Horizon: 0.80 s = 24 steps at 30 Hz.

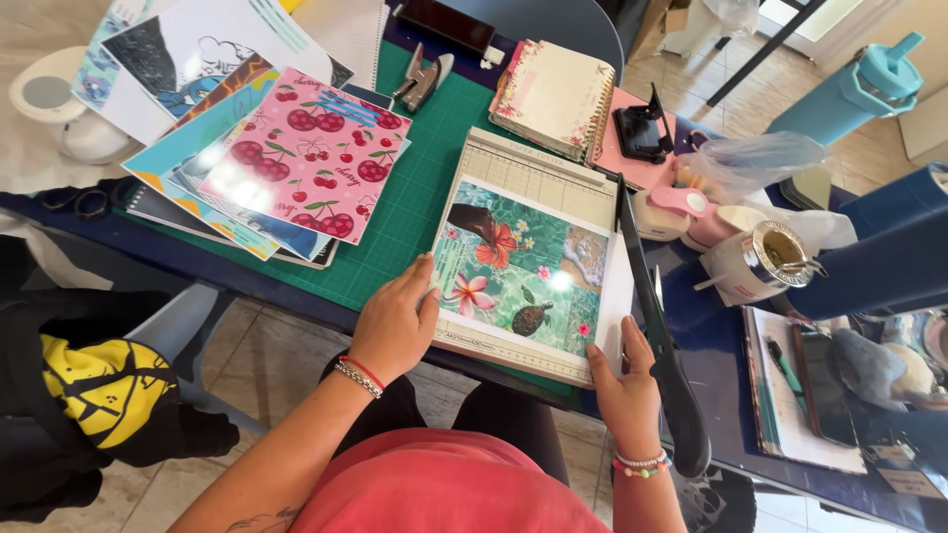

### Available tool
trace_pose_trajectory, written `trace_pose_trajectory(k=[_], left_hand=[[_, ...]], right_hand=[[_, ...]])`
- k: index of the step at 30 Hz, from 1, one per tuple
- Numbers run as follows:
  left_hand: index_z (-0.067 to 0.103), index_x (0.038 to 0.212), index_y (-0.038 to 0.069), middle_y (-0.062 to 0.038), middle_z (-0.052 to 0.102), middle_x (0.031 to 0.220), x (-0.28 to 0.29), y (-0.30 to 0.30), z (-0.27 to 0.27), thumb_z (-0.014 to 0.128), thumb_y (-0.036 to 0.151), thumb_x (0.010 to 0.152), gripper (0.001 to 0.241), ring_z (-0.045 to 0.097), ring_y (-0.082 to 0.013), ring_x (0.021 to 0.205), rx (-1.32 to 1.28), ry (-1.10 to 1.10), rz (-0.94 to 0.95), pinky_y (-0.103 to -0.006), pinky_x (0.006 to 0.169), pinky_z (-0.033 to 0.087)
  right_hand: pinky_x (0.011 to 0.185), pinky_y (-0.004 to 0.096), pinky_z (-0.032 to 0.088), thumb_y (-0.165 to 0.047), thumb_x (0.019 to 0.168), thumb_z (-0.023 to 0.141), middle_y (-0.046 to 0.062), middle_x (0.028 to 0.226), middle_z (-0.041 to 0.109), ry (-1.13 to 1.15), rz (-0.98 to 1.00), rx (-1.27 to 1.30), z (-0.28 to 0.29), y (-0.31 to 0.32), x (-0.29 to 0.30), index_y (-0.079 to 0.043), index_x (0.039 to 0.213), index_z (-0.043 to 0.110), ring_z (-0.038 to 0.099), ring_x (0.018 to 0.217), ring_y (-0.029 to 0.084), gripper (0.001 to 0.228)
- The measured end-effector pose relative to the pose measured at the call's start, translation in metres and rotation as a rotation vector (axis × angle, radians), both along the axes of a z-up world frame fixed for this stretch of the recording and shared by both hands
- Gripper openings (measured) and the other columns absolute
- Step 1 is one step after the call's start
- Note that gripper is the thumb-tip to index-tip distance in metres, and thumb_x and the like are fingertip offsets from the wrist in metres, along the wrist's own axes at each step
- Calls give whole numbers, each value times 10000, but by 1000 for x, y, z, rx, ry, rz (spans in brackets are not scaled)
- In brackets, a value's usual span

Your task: The person uses a paper cutter to trim printed sheets of paper on a green cutting mat. They align the paper under the cutter's guide, press down the handle to slice, and then remove the cut pieces. The person handles multiple sheets with different designs, including one with cherries and another with a turtle.

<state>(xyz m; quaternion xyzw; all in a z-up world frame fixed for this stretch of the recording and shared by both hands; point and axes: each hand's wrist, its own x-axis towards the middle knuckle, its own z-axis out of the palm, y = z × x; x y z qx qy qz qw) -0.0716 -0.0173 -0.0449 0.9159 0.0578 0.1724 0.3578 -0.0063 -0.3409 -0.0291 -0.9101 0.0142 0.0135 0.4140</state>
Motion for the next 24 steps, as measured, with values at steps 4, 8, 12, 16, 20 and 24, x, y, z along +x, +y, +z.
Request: trace_pose_trajectory(k=[4,8,12,16,20,24], left_hand=[[499,1467,-42,-230,553,1480,-1,4,7,422,245,1038,521,560,-345,1339,93,-10,-18,-471,1063,482],[558,1430,-26,-236,654,1349,-2,7,6,458,237,1020,498,653,-354,1201,208,-78,-10,-484,936,548],[571,1428,18,-202,700,1252,-2,8,10,472,252,1009,490,685,-350,1069,266,-46,16,-496,799,570],[580,1413,31,-166,724,1123,-3,7,12,477,246,1013,465,692,-331,932,294,-52,25,-476,695,572],[582,1417,36,-164,725,1118,-3,7,8,480,252,1017,466,690,-329,936,284,-51,34,-476,692,572],[586,1418,31,-182,725,1152,-3,6,7,486,262,1020,471,695,-324,1002,286,-67,44,-459,743,588]], right_hand=[[1148,326,418,-316,863,716,20,1614,448,-88,17,-20,-6,-1,1,-155,1518,501,460,1447,140,708],[1142,358,430,-362,847,721,8,1606,462,-108,1,-87,-6,-2,0,-175,1499,531,486,1429,153,704],[1155,360,420,-331,841,728,10,1614,460,-106,1,-71,-1,4,-2,-183,1481,553,474,1444,159,679],[1125,406,416,-227,899,686,160,1624,435,-229,110,-34,-12,1,1,-205,1383,661,427,1495,255,485],[1176,502,313,-197,1011,494,294,1664,284,-242,255,-149,-12,2,0,-210,1368,685,294,1539,423,404],[1125,510,370,-299,1003,527,252,1721,175,-140,243,-153,4,11,-8,-221,1409,642,190,1599,391,429]])
